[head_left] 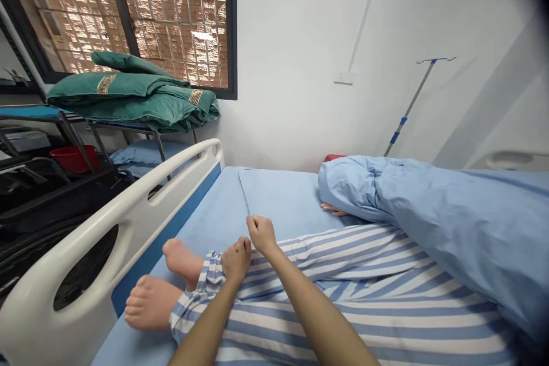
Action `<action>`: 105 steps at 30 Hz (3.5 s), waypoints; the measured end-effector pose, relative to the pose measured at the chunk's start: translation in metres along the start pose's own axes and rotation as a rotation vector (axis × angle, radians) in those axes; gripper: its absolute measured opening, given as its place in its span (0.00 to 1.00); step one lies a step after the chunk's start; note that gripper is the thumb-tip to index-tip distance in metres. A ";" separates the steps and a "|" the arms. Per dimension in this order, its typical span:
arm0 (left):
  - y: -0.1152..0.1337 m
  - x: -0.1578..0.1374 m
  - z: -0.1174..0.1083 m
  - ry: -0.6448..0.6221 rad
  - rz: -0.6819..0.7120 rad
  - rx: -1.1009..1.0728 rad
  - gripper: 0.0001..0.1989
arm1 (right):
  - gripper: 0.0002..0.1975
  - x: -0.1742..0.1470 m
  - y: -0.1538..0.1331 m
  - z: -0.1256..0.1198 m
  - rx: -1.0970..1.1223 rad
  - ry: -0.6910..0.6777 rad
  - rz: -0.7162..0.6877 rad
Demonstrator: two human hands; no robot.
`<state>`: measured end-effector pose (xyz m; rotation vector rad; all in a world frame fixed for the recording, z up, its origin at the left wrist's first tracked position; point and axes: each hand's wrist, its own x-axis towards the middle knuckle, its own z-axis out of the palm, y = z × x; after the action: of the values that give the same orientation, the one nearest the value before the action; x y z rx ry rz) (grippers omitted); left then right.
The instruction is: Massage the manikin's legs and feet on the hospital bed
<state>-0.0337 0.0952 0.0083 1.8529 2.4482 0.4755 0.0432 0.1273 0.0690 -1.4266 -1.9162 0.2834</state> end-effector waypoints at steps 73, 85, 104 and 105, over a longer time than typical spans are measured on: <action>0.047 0.015 0.013 0.017 -0.009 -0.397 0.24 | 0.23 -0.010 0.062 -0.013 0.057 0.127 0.125; 0.072 0.036 -0.017 0.056 0.107 -0.677 0.19 | 0.24 -0.026 0.081 0.005 0.125 0.183 0.247; 0.084 0.018 0.017 -0.059 0.036 -0.467 0.20 | 0.20 -0.013 0.075 -0.012 0.102 0.136 0.275; 0.084 0.018 0.016 -0.066 0.040 -0.464 0.20 | 0.19 -0.008 0.074 -0.018 0.068 0.123 0.234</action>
<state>0.0433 0.1358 0.0179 1.6891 2.0344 0.8793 0.1107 0.1425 0.0366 -1.5867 -1.6289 0.3582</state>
